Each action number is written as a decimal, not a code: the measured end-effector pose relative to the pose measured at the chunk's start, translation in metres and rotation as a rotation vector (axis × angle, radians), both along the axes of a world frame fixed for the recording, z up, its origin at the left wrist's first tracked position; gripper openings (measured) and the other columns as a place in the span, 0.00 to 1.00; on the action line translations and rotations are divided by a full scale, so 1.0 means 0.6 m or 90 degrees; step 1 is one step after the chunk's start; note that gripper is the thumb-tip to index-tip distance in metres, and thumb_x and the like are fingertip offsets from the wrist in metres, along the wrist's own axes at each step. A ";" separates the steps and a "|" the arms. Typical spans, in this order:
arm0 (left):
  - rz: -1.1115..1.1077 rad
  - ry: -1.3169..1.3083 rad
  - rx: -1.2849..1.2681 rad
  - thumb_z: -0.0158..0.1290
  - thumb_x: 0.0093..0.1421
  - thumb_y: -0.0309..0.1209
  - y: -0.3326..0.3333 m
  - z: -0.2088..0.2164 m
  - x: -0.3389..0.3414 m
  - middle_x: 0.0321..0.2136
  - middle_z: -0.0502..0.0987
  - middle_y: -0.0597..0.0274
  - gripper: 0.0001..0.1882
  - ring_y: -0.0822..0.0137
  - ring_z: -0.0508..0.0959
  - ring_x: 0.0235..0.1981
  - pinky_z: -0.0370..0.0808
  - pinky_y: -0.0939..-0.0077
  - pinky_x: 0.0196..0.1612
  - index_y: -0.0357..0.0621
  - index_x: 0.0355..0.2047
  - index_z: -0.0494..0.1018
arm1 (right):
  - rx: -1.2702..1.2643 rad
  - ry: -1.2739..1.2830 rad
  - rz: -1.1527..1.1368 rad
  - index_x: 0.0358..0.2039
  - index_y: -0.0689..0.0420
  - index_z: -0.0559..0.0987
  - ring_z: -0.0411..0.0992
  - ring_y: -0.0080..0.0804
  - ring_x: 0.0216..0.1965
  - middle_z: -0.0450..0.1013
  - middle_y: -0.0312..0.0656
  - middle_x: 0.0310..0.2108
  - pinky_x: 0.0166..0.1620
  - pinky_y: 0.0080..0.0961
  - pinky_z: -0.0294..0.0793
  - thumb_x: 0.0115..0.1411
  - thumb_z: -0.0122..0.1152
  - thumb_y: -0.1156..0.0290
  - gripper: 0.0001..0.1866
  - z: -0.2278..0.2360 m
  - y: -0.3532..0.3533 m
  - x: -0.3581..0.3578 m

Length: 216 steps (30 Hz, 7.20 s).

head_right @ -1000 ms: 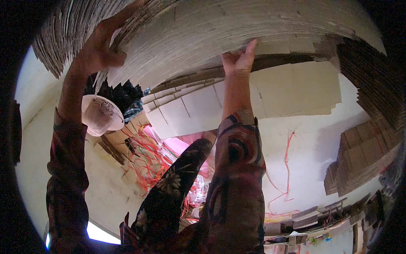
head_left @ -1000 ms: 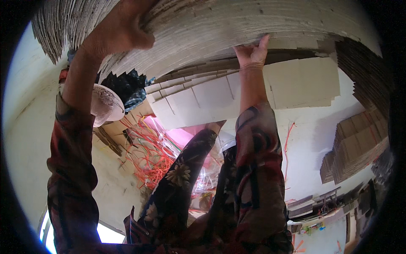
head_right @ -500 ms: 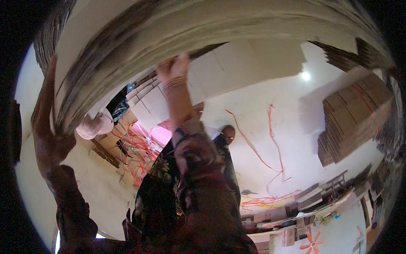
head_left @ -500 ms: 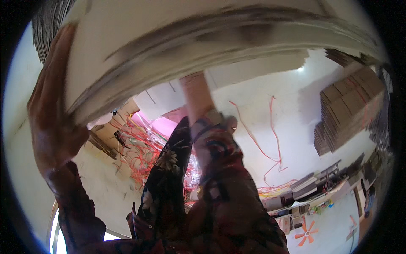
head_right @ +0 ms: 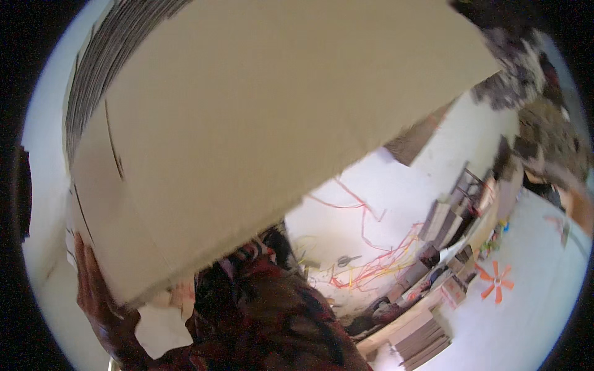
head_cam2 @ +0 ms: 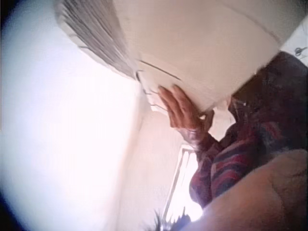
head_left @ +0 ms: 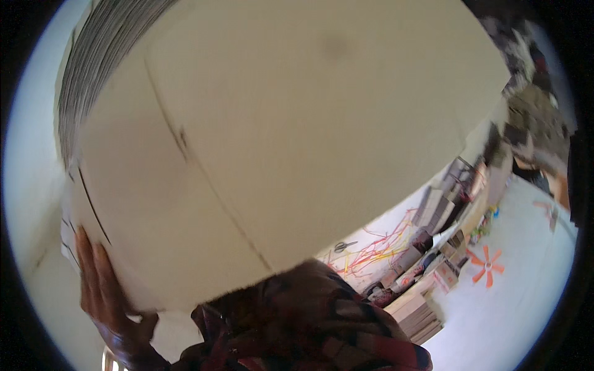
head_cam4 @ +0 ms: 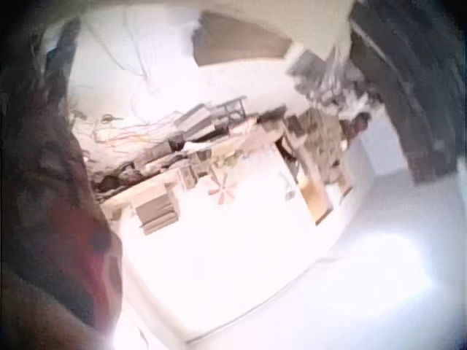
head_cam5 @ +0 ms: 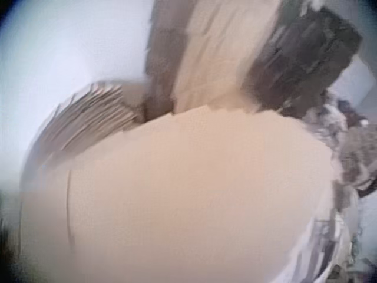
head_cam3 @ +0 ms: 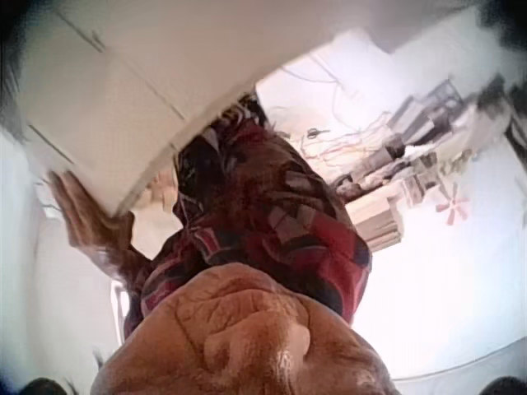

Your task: The person gathers a stack of thin paper sheets, aligns them, and ties them with a red ribbon. They then cut the ribbon with scissors and place the bundle aside.

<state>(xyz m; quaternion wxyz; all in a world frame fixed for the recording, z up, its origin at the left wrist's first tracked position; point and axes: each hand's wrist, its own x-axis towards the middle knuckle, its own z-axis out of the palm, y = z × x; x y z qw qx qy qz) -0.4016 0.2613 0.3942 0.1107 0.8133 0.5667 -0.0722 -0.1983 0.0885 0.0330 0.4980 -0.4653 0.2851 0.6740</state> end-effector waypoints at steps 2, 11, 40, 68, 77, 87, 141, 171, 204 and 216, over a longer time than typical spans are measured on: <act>-0.028 -0.052 -0.009 0.57 0.40 0.38 -0.033 0.014 0.022 0.58 0.55 0.31 0.43 0.36 0.58 0.59 0.60 0.49 0.57 0.32 0.57 0.57 | -0.027 -0.064 -0.025 0.46 0.59 0.70 0.72 0.38 0.41 0.72 0.44 0.41 0.44 0.37 0.74 0.60 0.47 0.55 0.21 0.056 -0.070 0.063; -0.294 -0.203 -0.133 0.60 0.35 0.40 -0.180 0.044 0.119 0.57 0.51 0.23 0.44 0.26 0.53 0.57 0.56 0.42 0.57 0.31 0.52 0.59 | -0.062 -0.277 -0.236 0.48 0.60 0.69 0.71 0.38 0.43 0.71 0.45 0.43 0.46 0.37 0.73 0.61 0.47 0.56 0.22 0.220 -0.357 0.212; -0.011 -0.416 -0.650 0.61 0.31 0.31 -0.602 -0.529 0.466 0.62 0.49 0.41 0.57 0.49 0.55 0.62 0.58 0.64 0.60 0.41 0.63 0.46 | 0.103 -0.410 -0.093 0.53 0.62 0.66 0.68 0.39 0.50 0.68 0.49 0.50 0.52 0.38 0.68 0.61 0.47 0.57 0.26 -0.214 -0.565 0.623; 0.368 -0.705 -0.607 0.69 0.31 0.29 -0.492 -1.141 0.301 0.58 0.60 0.54 0.59 0.60 0.59 0.59 0.54 0.68 0.61 0.37 0.62 0.47 | 0.191 -0.496 0.418 0.54 0.65 0.64 0.65 0.33 0.48 0.68 0.48 0.47 0.52 0.28 0.63 0.57 0.54 0.57 0.30 -0.537 -0.403 0.467; 0.272 -0.622 -0.516 0.66 0.34 0.30 -0.501 -1.117 0.281 0.56 0.63 0.54 0.52 0.61 0.59 0.59 0.54 0.71 0.61 0.33 0.60 0.53 | 0.258 -0.550 0.474 0.50 0.66 0.65 0.65 0.34 0.45 0.67 0.47 0.45 0.50 0.30 0.64 0.57 0.55 0.62 0.26 -0.502 -0.415 0.440; 0.084 -0.577 -0.396 0.67 0.35 0.42 -0.523 -1.155 0.456 0.56 0.63 0.45 0.60 0.53 0.61 0.59 0.56 0.69 0.60 0.43 0.64 0.44 | 0.161 -0.793 0.451 0.52 0.67 0.66 0.65 0.45 0.49 0.68 0.55 0.46 0.53 0.31 0.61 0.60 0.49 0.56 0.28 -0.548 -0.494 0.552; -0.017 -0.448 -0.057 0.49 0.44 0.18 -0.509 -1.137 0.414 0.38 0.73 0.37 0.34 0.46 0.75 0.40 0.71 0.63 0.45 0.36 0.56 0.60 | 0.751 -1.382 0.950 0.61 0.57 0.55 0.41 0.40 0.66 0.48 0.47 0.63 0.62 0.59 0.33 0.55 0.49 0.45 0.40 -0.508 -0.268 0.422; 0.049 -0.417 -0.257 0.66 0.39 0.32 -0.500 -1.112 0.424 0.50 0.69 0.42 0.54 0.53 0.71 0.51 0.66 0.68 0.53 0.38 0.63 0.46 | 0.752 -1.376 0.893 0.61 0.59 0.54 0.42 0.42 0.66 0.48 0.48 0.63 0.63 0.58 0.35 0.53 0.54 0.47 0.42 -0.512 -0.272 0.423; 0.105 -0.509 -0.315 0.70 0.33 0.41 -0.558 -1.137 0.434 0.52 0.67 0.41 0.66 0.50 0.69 0.53 0.65 0.68 0.55 0.37 0.64 0.36 | 0.139 -1.319 0.465 0.62 0.63 0.50 0.44 0.51 0.64 0.46 0.56 0.63 0.64 0.45 0.40 0.45 0.67 0.63 0.48 -0.509 -0.411 0.576; 0.121 -0.527 -0.361 0.69 0.34 0.33 -0.549 -1.133 0.431 0.54 0.66 0.47 0.63 0.55 0.67 0.55 0.61 0.70 0.58 0.41 0.64 0.39 | 0.068 -0.688 0.180 0.47 0.66 0.74 0.67 0.18 0.23 0.72 0.34 0.27 0.20 0.15 0.66 0.56 0.59 0.60 0.25 -0.527 -0.473 0.626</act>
